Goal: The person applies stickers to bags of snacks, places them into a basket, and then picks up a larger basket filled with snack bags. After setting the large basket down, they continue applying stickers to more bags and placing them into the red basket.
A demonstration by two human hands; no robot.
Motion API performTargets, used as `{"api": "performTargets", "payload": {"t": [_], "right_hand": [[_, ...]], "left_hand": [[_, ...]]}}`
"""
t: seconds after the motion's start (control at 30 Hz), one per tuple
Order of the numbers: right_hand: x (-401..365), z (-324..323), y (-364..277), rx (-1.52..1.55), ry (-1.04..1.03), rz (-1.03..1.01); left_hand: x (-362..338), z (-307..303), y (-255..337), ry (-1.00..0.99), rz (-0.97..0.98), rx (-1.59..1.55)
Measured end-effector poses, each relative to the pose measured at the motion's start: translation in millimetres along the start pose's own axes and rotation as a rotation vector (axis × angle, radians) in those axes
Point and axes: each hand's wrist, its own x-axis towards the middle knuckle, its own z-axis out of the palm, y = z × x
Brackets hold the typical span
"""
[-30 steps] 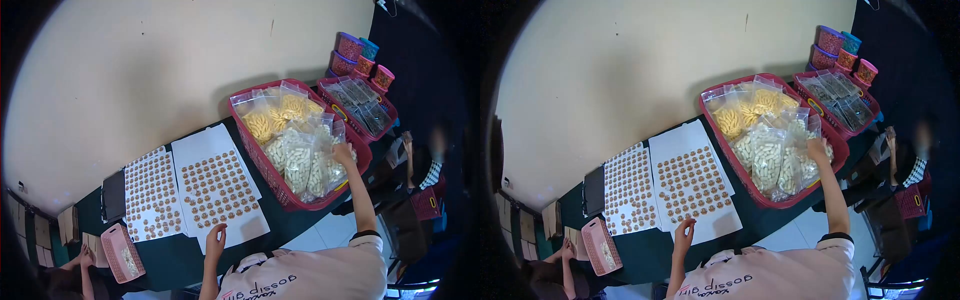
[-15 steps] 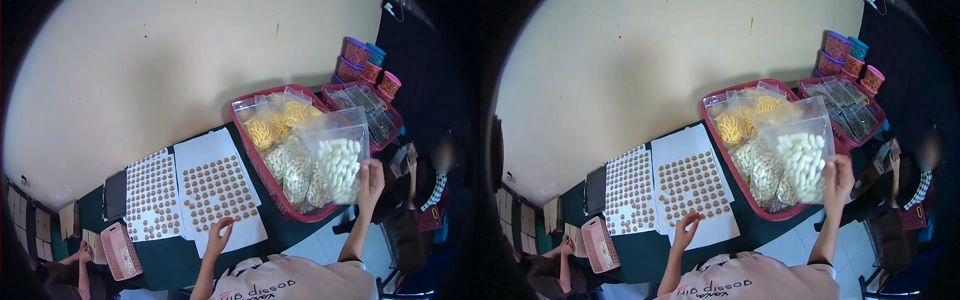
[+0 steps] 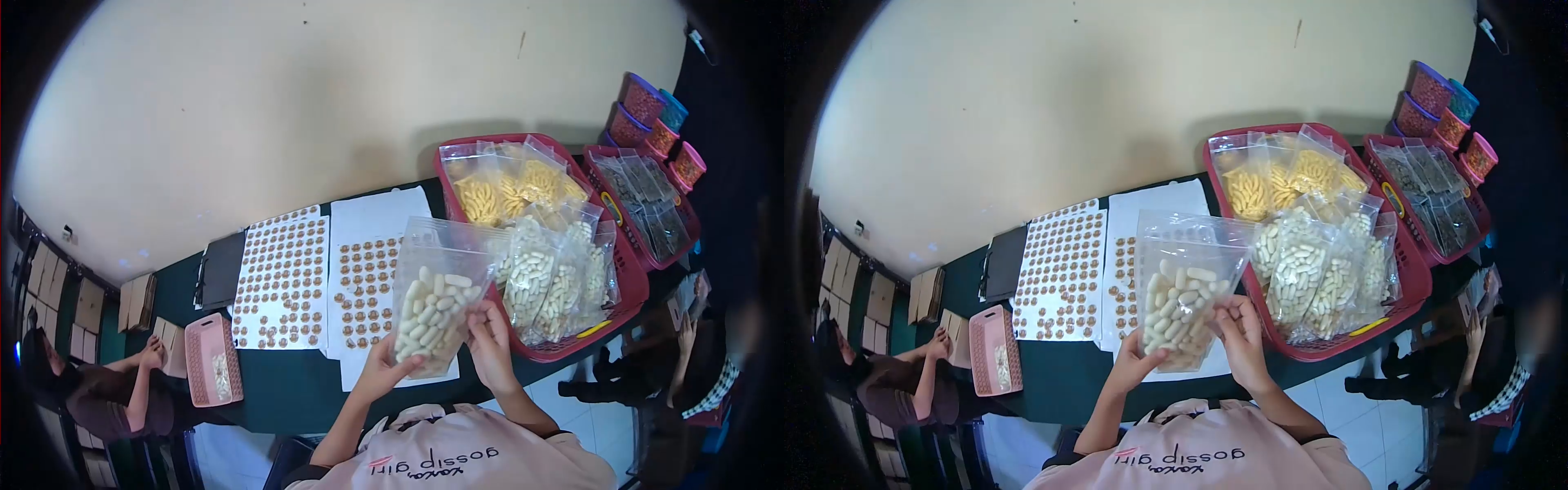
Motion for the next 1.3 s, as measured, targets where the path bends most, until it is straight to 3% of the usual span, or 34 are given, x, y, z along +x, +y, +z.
{"api": "performTargets", "payload": {"t": [0.2,0.4,0.43,0.53,0.6,0.67,0.73,0.8,0.87,0.93,1.0,1.3], "right_hand": [[-2,-15,39,-0.179,-0.292,0.315],[-17,-17,57,-0.080,-0.288,0.581],[-16,-19,58,-0.151,-0.288,0.553],[-15,-25,65,-0.261,-0.287,0.490],[-17,-29,72,-0.307,-0.179,0.465],[-18,-23,67,-0.248,-0.157,0.508],[-20,-22,70,-0.260,-0.134,0.380],[-18,-29,72,-0.236,-0.169,0.378],[-20,-27,70,-0.343,-0.299,0.267],[-21,-34,82,-0.452,-0.305,0.223],[-20,-34,87,-0.665,-0.250,0.005],[-16,-36,98,-0.773,-0.065,-0.105]], "left_hand": [[-14,-11,-21,0.157,-0.098,-0.037],[-16,-1,-35,0.296,-0.199,-0.156],[-18,-3,-35,0.282,-0.285,-0.166],[-19,0,-50,0.293,-0.331,-0.352],[-21,-1,-54,0.255,-0.307,-0.359],[-20,0,-48,0.175,-0.387,-0.340],[-18,-8,-54,0.127,-0.409,-0.426],[-15,-13,-56,0.109,-0.461,-0.573],[-15,-11,-53,0.143,-0.464,-0.639],[-14,-11,-57,0.156,-0.449,-0.678],[-14,-7,-63,0.176,-0.459,-0.695],[-16,6,-69,0.195,-0.411,-0.597]]}}
